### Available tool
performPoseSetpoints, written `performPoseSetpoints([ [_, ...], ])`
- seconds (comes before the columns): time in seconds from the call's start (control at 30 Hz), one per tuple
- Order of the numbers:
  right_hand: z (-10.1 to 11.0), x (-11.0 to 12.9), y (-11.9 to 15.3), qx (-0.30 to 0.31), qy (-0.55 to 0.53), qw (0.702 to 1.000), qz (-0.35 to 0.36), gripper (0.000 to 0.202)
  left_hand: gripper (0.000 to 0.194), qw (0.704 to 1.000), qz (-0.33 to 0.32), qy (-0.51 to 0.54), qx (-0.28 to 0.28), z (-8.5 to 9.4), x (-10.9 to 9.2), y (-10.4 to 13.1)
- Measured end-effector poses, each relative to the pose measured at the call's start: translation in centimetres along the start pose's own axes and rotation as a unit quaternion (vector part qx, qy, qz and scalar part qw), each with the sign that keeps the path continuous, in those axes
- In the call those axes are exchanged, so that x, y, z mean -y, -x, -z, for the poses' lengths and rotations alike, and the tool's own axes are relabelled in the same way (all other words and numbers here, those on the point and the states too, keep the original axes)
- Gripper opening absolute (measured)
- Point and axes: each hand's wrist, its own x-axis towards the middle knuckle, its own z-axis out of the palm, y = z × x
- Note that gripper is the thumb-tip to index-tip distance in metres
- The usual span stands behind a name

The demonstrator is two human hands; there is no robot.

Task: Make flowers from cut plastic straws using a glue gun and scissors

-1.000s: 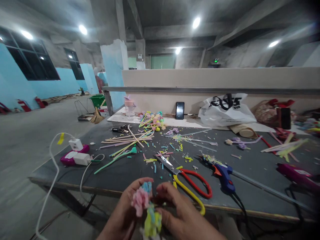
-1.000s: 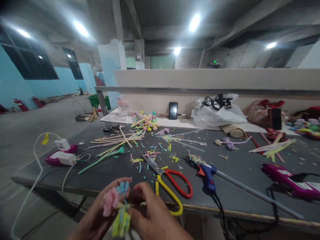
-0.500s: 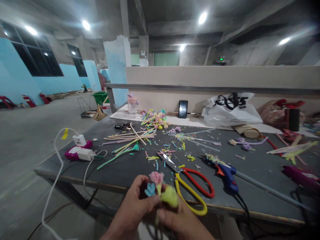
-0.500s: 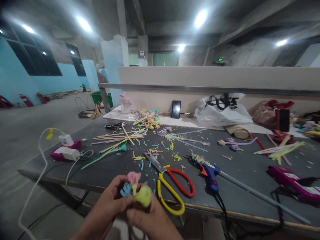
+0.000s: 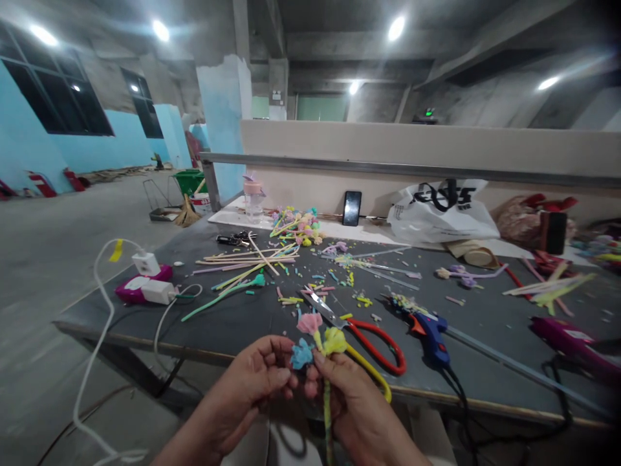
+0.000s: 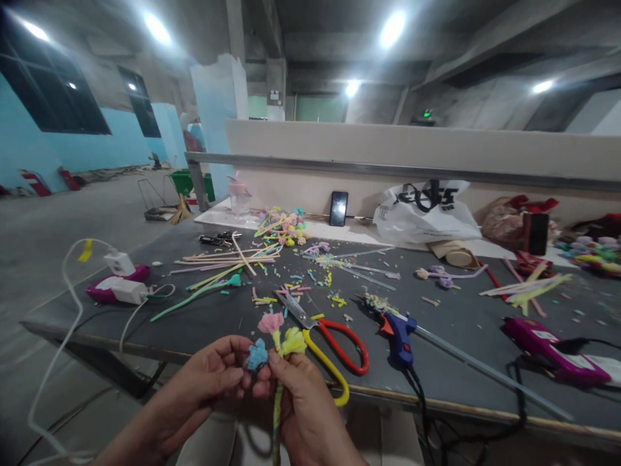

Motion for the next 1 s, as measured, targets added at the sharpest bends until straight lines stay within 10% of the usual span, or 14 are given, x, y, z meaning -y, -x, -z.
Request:
performPoseSetpoints([
  [0.7,0.8,-1.4,-1.6,-0.009,0.213,0.97,0.117,0.024,0.013,0.994,-0.034,-0.074,-0.067,0.2,1.5,-0.5],
  [1.0,0.5,-0.4,-1.2,-0.038,0.14,0.983,0.113,0.026,0.037,0.994,-0.07,-0.063,0.059,-0.1,0.7,-0.6],
])
